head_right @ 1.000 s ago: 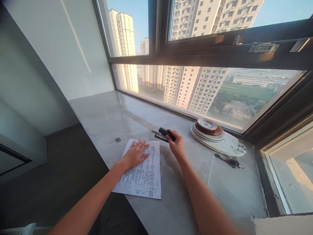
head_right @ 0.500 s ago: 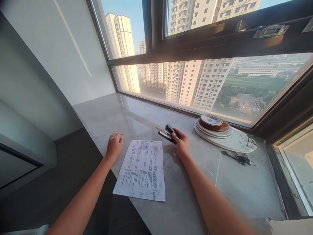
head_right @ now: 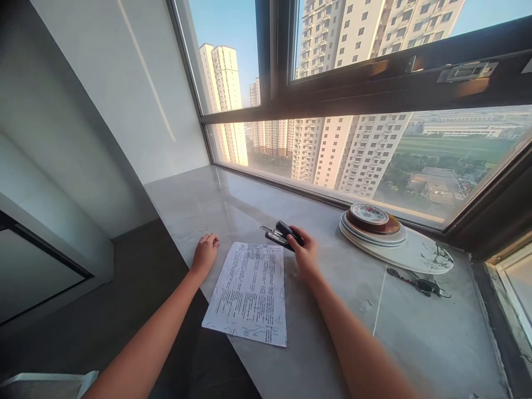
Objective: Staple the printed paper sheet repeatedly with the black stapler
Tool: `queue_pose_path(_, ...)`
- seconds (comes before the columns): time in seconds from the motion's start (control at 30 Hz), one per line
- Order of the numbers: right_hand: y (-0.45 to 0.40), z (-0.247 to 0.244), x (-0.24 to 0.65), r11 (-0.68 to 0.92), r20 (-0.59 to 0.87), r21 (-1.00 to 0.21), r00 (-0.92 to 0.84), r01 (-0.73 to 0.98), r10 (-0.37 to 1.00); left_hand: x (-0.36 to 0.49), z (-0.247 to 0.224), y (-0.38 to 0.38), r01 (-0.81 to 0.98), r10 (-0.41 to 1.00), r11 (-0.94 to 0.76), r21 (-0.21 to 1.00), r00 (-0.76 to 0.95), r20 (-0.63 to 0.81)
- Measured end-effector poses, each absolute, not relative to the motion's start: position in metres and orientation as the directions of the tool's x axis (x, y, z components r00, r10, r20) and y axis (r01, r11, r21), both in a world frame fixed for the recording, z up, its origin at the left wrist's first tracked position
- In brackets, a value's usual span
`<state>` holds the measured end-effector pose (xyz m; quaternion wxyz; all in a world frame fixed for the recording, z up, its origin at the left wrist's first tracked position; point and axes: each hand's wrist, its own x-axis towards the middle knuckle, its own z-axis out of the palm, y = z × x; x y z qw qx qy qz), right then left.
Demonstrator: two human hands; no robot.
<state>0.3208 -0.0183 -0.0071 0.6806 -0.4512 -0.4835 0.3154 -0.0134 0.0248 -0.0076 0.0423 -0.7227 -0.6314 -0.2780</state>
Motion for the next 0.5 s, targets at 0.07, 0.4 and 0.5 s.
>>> queue_pose_path(0.07,-0.024,-0.002,0.306,0.409,0.418,-0.908,0.207,0.085,0.885,-0.014,-0.007,0.026,0.926,0.888,-0.216,0.311,0.054,0.457)
queue_pose_path(0.4,-0.046,0.011,0.259,0.514,0.517,-0.786,-0.091,0.343,0.851,-0.014,-0.004,0.022,0.933,0.866,-0.143,0.330,-0.044,0.499)
queue_pose_path(0.5,-0.045,0.011,0.261,0.493,0.509,-0.796,-0.052,0.351,0.859,-0.014,-0.002,0.018,0.927,0.845,-0.107,0.360,-0.106,0.524)
